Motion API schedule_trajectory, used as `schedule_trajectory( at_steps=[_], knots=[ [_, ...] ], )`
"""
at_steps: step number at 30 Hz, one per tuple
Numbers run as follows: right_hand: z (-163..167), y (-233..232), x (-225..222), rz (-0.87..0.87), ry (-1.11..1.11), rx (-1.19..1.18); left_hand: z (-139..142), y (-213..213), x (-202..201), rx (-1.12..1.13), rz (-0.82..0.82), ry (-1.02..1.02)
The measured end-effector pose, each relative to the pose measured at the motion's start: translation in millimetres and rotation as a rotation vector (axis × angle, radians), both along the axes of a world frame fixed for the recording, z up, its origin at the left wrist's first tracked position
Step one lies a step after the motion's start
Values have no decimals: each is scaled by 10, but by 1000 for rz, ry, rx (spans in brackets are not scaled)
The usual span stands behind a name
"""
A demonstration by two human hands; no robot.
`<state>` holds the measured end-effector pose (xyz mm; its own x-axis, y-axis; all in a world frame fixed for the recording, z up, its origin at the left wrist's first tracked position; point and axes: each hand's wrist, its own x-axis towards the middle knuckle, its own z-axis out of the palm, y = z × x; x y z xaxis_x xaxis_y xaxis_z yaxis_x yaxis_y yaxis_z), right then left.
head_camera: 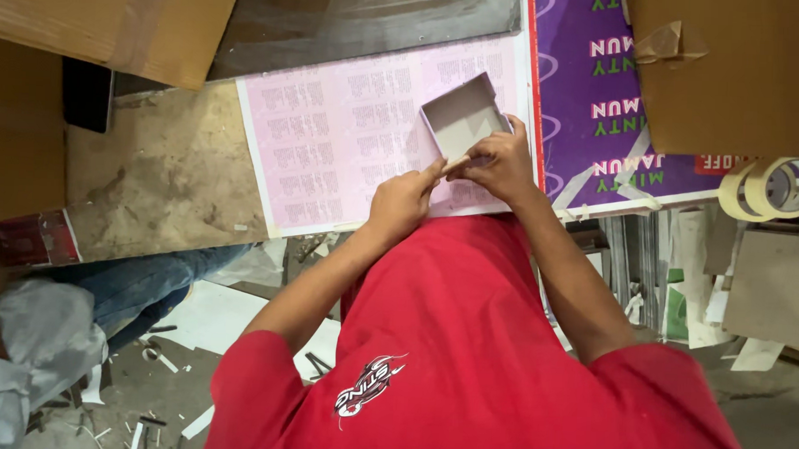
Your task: The person assembles small purple cardboard boxes on a table, folding the flaps and pressing the edges to form the box shape. They handle each box one at a time, repeatedly folding and adjusting the sides.
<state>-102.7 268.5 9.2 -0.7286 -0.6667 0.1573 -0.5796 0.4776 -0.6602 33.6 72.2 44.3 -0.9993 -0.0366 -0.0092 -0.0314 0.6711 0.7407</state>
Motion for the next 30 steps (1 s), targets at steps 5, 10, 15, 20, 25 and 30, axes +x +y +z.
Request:
schedule_trajectory(
  at_steps=[5, 10, 15, 20, 25, 30],
  knots=[
    [-10, 4, -24, 19, 18, 38, 170, -104, -158, 130, 27, -180],
    [98, -26, -12, 25, -15, -1, 203, -404, -442, 61, 45, -368],
    [192, -106, 159, 23, 226, 119, -61, -905, -816, -258, 230, -114],
    [233, -195, 429, -5, 301, 84, 82, -1021, -697, -72, 295, 210],
    [323, -233, 532, -173, -239, -314, 587, -844, -541, 174, 340, 44],
    [194, -329, 556, -208, -710, -586, 714, -658, -635, -103, 233, 54]
  ],
)
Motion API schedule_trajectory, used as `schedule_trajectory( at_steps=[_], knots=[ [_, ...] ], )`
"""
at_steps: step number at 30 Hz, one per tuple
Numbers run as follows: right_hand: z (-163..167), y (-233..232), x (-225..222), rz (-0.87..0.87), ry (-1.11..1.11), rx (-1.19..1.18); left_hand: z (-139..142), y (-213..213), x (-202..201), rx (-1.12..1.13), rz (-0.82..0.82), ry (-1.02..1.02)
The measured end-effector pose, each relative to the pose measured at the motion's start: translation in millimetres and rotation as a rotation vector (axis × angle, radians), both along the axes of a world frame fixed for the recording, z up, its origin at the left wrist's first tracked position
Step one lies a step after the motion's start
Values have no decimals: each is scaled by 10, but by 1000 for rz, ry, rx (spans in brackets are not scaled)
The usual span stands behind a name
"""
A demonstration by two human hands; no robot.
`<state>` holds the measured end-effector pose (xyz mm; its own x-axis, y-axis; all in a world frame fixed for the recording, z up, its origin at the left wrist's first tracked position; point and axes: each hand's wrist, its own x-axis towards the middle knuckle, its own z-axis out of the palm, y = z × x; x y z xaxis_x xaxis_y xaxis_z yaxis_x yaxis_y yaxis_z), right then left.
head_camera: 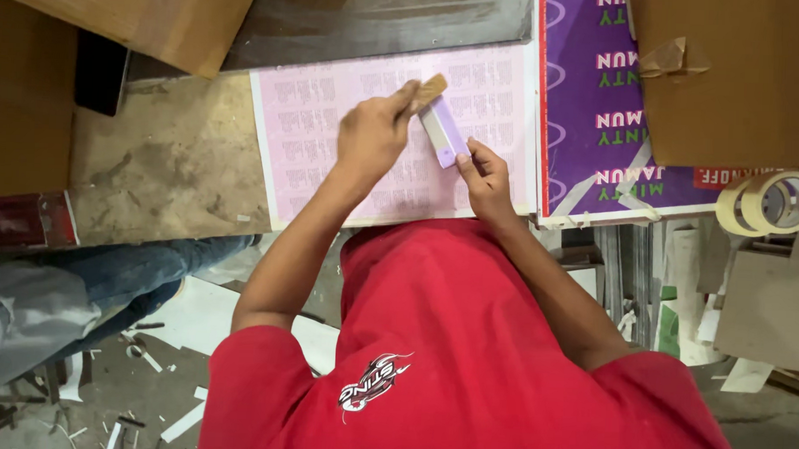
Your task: The person assembles small purple cardboard boxes on a table, folding the flaps and pressing the edges to form the box shape. They handle each box one at a time, repeatedly folding and adjusting the sides.
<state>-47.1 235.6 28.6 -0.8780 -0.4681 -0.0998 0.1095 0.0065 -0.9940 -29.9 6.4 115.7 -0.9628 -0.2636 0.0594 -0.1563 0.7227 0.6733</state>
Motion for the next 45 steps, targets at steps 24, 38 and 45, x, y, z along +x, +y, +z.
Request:
schedule_trajectory(
  at_steps=[24, 38, 45],
  knots=[
    [-307, -55, -77, -27, -72, -78, -284, -227, -203, -513, -85, 31],
    [-410, -46, -112, -23, -59, -99, -64, 277, 92, -241, -273, -49],
    [-510, -91, -133, -24, -77, -163, -8, 82, -68, -459, -198, 12]
  ],
)
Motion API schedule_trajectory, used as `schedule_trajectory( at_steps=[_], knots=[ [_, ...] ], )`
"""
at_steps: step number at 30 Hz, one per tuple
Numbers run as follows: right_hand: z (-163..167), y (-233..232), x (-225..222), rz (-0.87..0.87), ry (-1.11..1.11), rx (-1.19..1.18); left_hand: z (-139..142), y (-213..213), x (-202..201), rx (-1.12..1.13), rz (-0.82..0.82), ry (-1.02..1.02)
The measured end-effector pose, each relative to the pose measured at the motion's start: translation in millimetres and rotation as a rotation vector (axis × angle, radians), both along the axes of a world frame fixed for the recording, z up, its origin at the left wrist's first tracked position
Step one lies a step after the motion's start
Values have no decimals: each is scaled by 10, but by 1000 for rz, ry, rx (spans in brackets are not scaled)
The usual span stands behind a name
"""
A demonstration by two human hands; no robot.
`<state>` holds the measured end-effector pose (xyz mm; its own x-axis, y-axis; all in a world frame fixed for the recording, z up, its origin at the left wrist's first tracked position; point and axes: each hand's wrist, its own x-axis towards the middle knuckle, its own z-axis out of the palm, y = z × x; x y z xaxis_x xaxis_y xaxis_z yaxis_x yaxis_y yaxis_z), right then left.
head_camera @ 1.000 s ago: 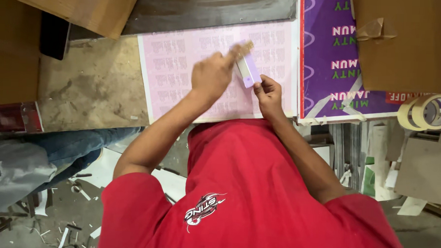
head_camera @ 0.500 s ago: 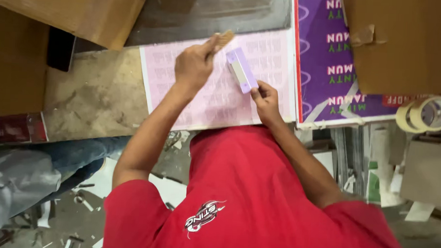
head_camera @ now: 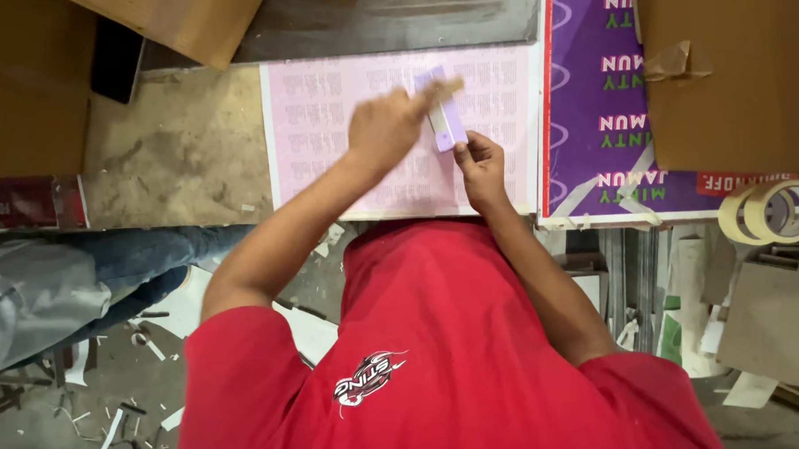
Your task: The person assembles small purple cardboard boxes on a table, folding the flaps and pressing the edges to form the box shape. They handle each box one at a time, repeatedly folding and adjusting the sides.
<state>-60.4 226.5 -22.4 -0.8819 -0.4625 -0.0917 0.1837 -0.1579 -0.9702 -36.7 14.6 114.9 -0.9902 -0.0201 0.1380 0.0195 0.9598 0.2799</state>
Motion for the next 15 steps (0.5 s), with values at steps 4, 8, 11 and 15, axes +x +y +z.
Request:
schedule_trajectory(
  at_steps=[4, 8, 11, 15],
  knots=[
    [22, 58, 19, 23, -2, 7, -36, 157, 42, 86, -34, 53],
    [164, -10, -35, 27, 11, 64, -119, 176, 166, 92, -74, 23],
    [479, -26, -50, 59, 13, 191, -295, -386, -72, -181, 174, 126],
    [1208, 202, -82, 89, 515, 218, -726, -753, 124, -400, 144, 257]
  ],
)
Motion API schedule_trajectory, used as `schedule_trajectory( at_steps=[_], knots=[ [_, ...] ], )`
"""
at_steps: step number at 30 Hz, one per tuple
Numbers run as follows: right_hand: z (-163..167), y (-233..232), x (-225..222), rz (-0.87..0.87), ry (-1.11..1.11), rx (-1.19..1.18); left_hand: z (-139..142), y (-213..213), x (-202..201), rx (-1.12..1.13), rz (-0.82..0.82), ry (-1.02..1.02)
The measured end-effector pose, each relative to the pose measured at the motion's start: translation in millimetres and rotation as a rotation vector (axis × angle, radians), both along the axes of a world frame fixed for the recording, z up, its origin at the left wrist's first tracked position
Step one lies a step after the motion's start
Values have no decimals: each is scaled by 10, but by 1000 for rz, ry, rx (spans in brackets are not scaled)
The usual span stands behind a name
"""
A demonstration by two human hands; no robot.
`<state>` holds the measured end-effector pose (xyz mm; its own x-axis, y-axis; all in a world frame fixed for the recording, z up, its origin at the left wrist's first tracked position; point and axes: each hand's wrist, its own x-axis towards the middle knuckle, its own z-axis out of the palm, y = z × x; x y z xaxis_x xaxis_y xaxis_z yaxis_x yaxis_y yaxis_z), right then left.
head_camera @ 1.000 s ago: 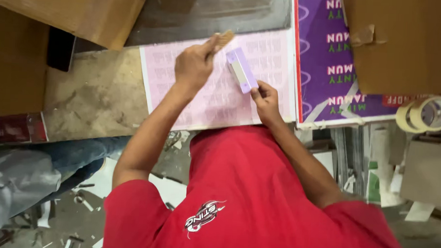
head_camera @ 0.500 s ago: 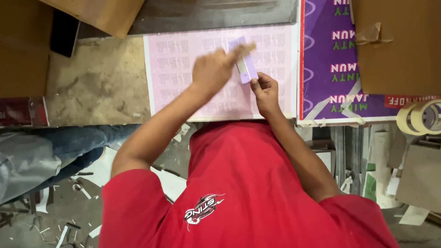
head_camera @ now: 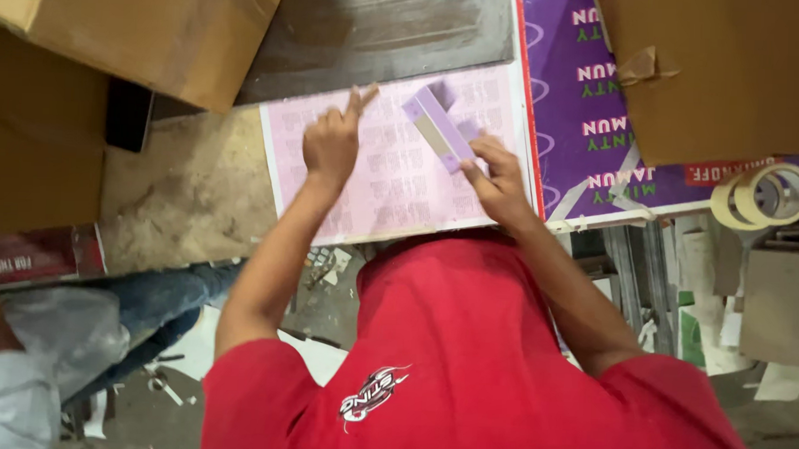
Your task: The person assembles small purple cardboard boxes on a table, folding the flaps and pressing the edges to form the box shape. They handle each box one at a time, repeatedly folding and adjusting the sides.
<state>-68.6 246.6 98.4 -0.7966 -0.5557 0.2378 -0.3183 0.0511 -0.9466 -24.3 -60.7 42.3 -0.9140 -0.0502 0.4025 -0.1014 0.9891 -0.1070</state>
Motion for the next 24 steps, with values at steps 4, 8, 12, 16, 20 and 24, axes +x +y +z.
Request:
schedule_trajectory(
  at_steps=[4, 8, 12, 16, 20, 24],
  knots=[
    [813, 608, -115, -208, 437, 241, -403, 150, 369, 83, -102, 81],
    [1499, 1483, -347, -616, 736, 318, -559, 127, 426, 237, -18, 74],
    [1797, 2013, -844, -661, 498, 509, -575, 64, 410, 298, -22, 72],
    [1821, 2022, -1220, -680, 481, 662, -560, 98, 443, 322, -11, 55],
    [1847, 1678, -1067, -722, 789, 499, -518, 108, 418, 312, -2, 55],
    [1748, 1068, -713, -636, 916, 102, -476, 111, 416, 302, 0, 32]
  ],
)
